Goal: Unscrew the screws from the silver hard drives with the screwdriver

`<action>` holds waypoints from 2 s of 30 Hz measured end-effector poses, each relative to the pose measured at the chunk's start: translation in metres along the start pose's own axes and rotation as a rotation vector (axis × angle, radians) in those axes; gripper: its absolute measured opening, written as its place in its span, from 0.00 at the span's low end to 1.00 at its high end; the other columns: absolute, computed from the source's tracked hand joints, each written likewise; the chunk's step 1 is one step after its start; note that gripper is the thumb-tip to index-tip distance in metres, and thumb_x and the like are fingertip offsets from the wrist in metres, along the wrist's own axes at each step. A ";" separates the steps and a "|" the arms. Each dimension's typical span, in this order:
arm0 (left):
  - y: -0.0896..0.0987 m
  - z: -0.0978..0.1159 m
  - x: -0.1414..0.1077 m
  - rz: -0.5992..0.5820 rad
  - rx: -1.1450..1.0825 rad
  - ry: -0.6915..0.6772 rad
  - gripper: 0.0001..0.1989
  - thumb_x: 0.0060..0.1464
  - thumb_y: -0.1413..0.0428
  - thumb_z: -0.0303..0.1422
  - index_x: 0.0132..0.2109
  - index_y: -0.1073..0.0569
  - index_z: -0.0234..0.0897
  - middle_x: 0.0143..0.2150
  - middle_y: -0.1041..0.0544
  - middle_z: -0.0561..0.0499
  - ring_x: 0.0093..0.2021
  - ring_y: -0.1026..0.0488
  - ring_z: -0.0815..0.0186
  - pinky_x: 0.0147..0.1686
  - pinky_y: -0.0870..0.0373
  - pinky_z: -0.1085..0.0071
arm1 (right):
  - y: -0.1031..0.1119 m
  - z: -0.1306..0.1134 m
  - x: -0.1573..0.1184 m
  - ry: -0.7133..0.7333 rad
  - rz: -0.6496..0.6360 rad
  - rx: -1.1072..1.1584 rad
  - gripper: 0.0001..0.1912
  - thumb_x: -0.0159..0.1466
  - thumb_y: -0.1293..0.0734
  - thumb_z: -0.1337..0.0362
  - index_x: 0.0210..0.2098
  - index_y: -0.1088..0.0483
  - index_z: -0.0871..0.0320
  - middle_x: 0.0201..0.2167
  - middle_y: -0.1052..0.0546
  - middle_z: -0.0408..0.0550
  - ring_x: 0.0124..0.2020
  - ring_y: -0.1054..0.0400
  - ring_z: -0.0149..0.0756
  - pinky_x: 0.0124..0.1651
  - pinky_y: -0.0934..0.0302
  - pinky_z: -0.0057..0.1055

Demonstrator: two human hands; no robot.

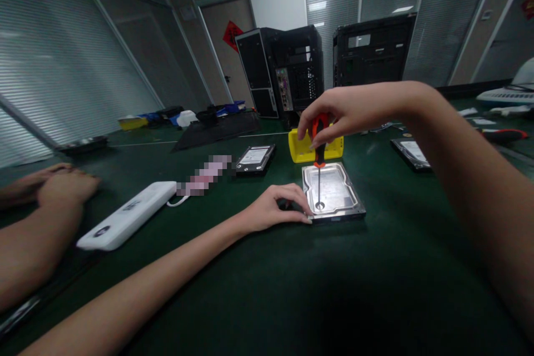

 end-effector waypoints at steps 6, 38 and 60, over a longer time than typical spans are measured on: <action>-0.002 -0.002 -0.001 0.000 -0.030 0.034 0.09 0.48 0.40 0.30 0.39 0.23 0.34 0.38 0.28 0.47 0.37 0.32 0.67 0.36 0.35 0.72 | 0.000 0.001 0.000 -0.026 -0.003 0.023 0.22 0.55 0.35 0.57 0.49 0.31 0.56 0.46 0.28 0.46 0.43 0.33 0.35 0.42 0.38 0.32; 0.003 -0.006 -0.002 0.053 -0.235 0.115 0.21 0.44 0.38 0.27 0.48 0.29 0.31 0.38 0.26 0.46 0.36 0.29 0.68 0.39 0.30 0.67 | 0.000 -0.001 -0.001 -0.027 -0.014 0.006 0.23 0.55 0.36 0.56 0.49 0.31 0.56 0.47 0.28 0.47 0.44 0.33 0.36 0.42 0.37 0.32; 0.003 0.000 0.000 0.029 -0.215 0.124 0.21 0.45 0.38 0.27 0.49 0.29 0.32 0.37 0.26 0.47 0.35 0.29 0.68 0.38 0.30 0.68 | -0.001 0.000 -0.001 0.011 0.006 -0.011 0.22 0.56 0.36 0.56 0.50 0.31 0.55 0.45 0.27 0.46 0.43 0.32 0.35 0.42 0.37 0.32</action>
Point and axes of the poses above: each hand's wrist, its own x-axis towards the middle knuckle, its own y-axis out of the back of the hand, z = x × y, the point moved 6 cm from there along x, towards the middle knuckle
